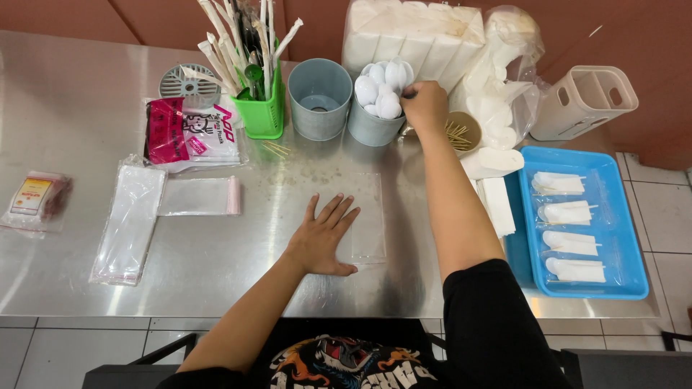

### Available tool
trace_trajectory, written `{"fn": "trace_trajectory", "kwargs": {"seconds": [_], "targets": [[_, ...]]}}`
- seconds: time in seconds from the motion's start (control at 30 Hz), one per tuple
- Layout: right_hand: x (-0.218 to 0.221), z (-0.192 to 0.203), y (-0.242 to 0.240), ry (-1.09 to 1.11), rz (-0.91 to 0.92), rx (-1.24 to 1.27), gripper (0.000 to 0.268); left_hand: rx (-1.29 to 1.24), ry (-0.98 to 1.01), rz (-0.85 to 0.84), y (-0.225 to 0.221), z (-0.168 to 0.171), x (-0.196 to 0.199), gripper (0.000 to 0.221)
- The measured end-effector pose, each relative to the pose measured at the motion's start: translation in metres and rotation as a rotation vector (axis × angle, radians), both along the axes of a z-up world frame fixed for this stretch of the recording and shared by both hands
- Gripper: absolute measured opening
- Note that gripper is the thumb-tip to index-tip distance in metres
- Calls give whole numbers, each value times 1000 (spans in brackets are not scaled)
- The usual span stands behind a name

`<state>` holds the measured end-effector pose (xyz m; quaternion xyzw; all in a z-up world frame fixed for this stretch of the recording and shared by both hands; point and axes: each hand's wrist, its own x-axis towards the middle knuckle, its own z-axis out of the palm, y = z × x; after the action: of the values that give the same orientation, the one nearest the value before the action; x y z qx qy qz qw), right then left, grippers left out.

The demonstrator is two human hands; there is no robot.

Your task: Assembling individual cutlery sets by placing a plastic spoon, a paper napkin, and a toothpick into a plastic sleeve.

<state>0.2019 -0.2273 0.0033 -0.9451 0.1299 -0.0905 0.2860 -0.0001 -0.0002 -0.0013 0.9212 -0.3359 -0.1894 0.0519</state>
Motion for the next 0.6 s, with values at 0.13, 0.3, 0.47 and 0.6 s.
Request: {"fn": "trace_trajectory", "kwargs": {"seconds": [0.13, 0.3, 0.47, 0.6], "targets": [[7, -5, -3, 24, -18, -22, 16, 4, -8, -5, 0, -1, 0, 100], [3, 2, -1, 0, -5, 44, 10, 16, -14, -10, 0, -2, 0, 100], [6, 2, -6, -36, 32, 48, 10, 10, 4, -7, 0, 2, 0, 100], [2, 9, -4, 22, -8, 12, 15, 15, 4, -9, -1, 0, 1, 101]]}}
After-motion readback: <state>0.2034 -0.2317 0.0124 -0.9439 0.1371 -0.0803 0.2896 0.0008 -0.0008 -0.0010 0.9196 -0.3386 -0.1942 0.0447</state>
